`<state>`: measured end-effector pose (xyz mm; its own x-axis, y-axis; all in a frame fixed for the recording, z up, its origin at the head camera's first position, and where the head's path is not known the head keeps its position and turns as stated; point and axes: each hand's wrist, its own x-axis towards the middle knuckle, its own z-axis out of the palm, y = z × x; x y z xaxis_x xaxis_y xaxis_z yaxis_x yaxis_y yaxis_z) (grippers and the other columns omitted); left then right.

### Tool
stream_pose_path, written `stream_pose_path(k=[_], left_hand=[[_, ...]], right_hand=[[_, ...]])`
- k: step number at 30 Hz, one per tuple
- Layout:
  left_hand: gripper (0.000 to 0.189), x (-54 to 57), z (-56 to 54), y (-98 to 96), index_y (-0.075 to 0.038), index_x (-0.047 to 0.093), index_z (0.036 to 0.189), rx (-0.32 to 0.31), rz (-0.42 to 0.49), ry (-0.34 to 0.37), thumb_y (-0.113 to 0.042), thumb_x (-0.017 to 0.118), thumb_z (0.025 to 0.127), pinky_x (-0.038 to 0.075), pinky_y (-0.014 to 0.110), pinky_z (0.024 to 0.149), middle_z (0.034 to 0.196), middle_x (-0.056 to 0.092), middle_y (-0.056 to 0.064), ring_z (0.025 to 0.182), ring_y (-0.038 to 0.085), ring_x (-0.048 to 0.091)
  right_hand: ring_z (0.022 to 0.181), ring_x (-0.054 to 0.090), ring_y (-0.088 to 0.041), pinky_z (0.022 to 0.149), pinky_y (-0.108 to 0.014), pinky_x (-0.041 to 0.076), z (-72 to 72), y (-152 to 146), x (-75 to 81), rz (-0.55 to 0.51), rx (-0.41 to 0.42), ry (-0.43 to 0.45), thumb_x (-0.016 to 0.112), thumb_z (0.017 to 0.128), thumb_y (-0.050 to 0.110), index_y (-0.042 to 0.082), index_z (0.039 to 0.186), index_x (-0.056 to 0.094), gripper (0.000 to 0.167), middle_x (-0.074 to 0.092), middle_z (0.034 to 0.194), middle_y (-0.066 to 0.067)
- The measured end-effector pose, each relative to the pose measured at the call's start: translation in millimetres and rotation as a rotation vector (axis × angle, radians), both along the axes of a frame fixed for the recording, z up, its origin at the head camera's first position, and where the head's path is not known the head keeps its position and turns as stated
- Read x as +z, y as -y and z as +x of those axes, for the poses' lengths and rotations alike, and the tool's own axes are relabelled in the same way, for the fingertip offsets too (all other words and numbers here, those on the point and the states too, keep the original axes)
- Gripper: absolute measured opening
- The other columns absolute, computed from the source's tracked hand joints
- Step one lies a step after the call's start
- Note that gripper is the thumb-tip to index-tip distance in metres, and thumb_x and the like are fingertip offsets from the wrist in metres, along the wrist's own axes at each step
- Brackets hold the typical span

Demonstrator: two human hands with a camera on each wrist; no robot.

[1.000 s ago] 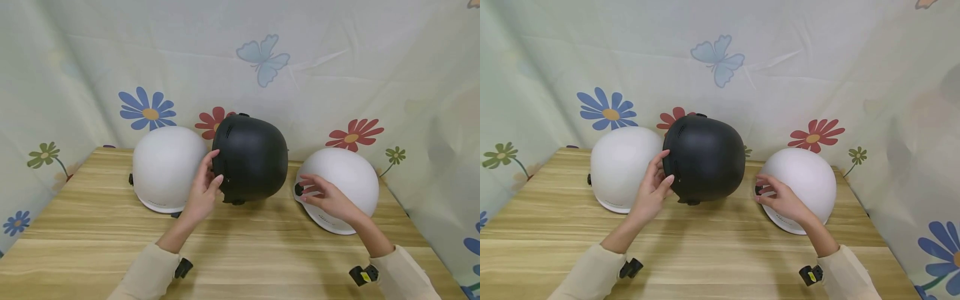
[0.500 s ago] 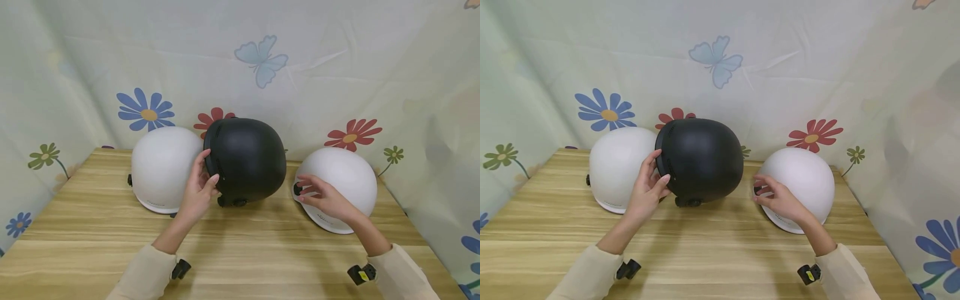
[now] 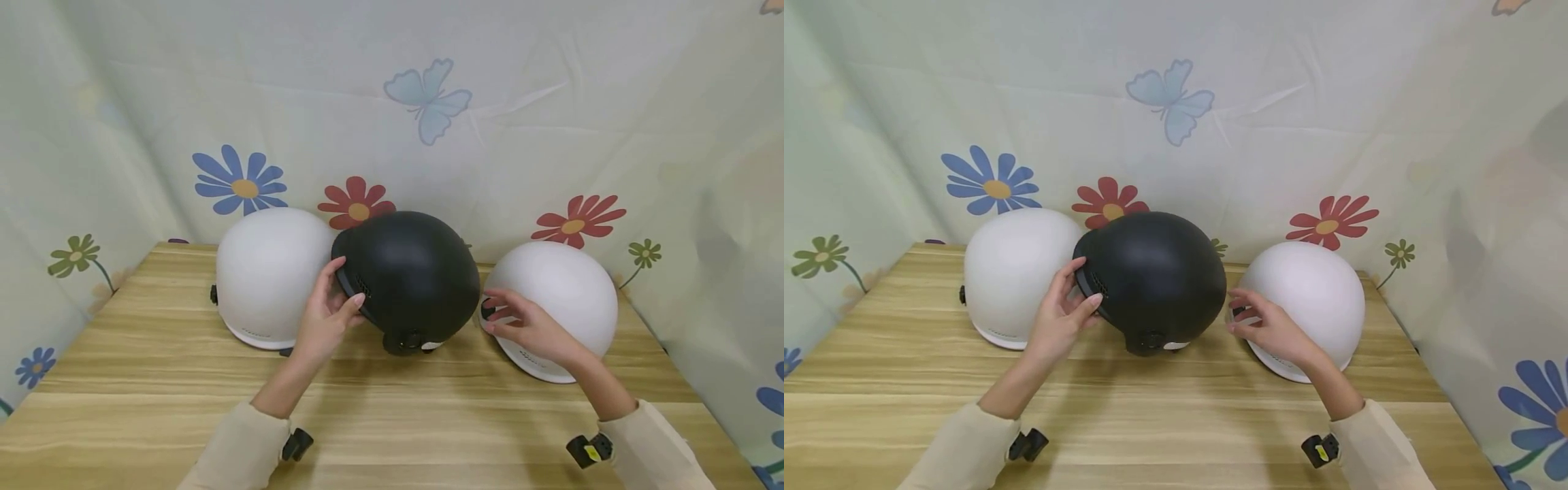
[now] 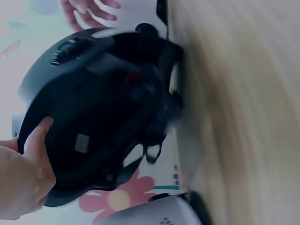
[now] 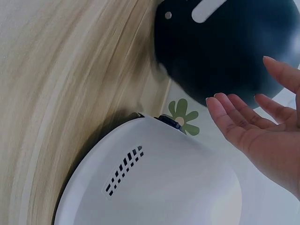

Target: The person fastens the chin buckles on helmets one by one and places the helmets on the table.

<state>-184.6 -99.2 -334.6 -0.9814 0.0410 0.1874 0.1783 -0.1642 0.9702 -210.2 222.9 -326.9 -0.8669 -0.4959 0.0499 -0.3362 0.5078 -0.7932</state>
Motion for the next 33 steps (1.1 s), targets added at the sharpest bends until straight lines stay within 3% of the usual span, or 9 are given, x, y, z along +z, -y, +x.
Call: stream_pose_path(k=[4, 8, 16, 21, 24, 28, 33], left_hand=[[0.065, -7.8, -0.6, -1.8, -0.008, 0.023, 0.141, -0.006, 0.045, 0.06, 0.013, 0.051, 0.087, 0.052, 0.026, 0.067, 0.142, 0.027, 0.01, 0.098, 0.017, 0.054], [0.067, -11.4, -1.4, -2.2, -0.008, 0.023, 0.141, -0.018, 0.055, 0.05, 0.014, 0.053, 0.085, 0.052, 0.03, 0.071, 0.135, 0.033, 0.014, 0.092, 0.014, 0.057], [0.071, -13.2, 0.3, 3.4, -0.012, 0.027, 0.14, 0.045, -0.123, 0.094, 0.003, 0.065, 0.082, 0.049, 0.024, 0.07, 0.123, 0.046, 0.016, 0.088, 0.015, 0.055], [0.079, -13.0, 0.6, 7.1, -0.015, 0.025, 0.142, 0.075, -0.163, 0.126, -0.001, 0.07, 0.079, 0.043, 0.019, 0.06, 0.134, 0.031, 0.013, 0.081, 0.014, 0.055], [0.079, -12.4, -0.8, 9.3, -0.016, 0.024, 0.143, 0.08, -0.132, 0.158, 0.0, 0.069, 0.079, 0.049, 0.023, 0.066, 0.136, 0.025, 0.012, 0.082, 0.014, 0.057], [0.068, -11.2, -4.3, 13.8, -0.014, 0.03, 0.141, 0.08, -0.065, 0.177, -0.002, 0.064, 0.084, 0.052, 0.031, 0.073, 0.123, 0.038, 0.015, 0.087, 0.015, 0.058], [0.048, -10.5, -8.5, 21.5, -0.01, 0.041, 0.133, 0.059, 0.006, 0.183, -0.008, 0.059, 0.089, 0.051, 0.034, 0.077, 0.101, 0.051, 0.013, 0.081, 0.016, 0.06]], right_hand=[[0.103, 0.053, -0.035, 0.086, -0.041, 0.046, 0.4, 1, 0.0, 0.002, 0.0, -0.001, 0.066, 0.084, 0.009, -0.003, 0.132, 0.039, 0.056, 0.049, 0.118, -0.025], [0.103, 0.053, -0.035, 0.086, -0.041, 0.046, 0.5, 0, 0.3, 0.006, -0.009, 0.0, 0.066, 0.083, 0.008, -0.002, 0.132, 0.038, 0.058, 0.049, 0.119, -0.026], [0.104, 0.053, -0.035, 0.087, -0.045, 0.045, 0.7, -1, -2.8, 0.005, -0.01, 0.009, 0.066, 0.083, 0.009, -0.003, 0.133, 0.036, 0.06, 0.048, 0.119, -0.027], [0.105, 0.052, -0.034, 0.088, -0.045, 0.045, 0.2, 0, -4.1, 0.001, -0.013, 0.022, 0.067, 0.083, 0.009, -0.002, 0.134, 0.035, 0.061, 0.048, 0.121, -0.026], [0.105, 0.053, -0.034, 0.087, -0.044, 0.045, 0.6, 0, -4.4, 0.006, -0.011, 0.022, 0.067, 0.083, 0.01, -0.003, 0.134, 0.035, 0.061, 0.048, 0.121, -0.026], [0.106, 0.052, -0.035, 0.087, -0.044, 0.045, 2.2, -1, -4.1, 0.008, -0.007, 0.027, 0.066, 0.084, 0.011, -0.002, 0.135, 0.034, 0.062, 0.048, 0.12, -0.026], [0.107, 0.051, -0.038, 0.088, -0.043, 0.045, 4.4, -2, -4.7, 0.003, -0.008, 0.042, 0.066, 0.084, 0.011, -0.002, 0.136, 0.033, 0.063, 0.047, 0.121, -0.026]])
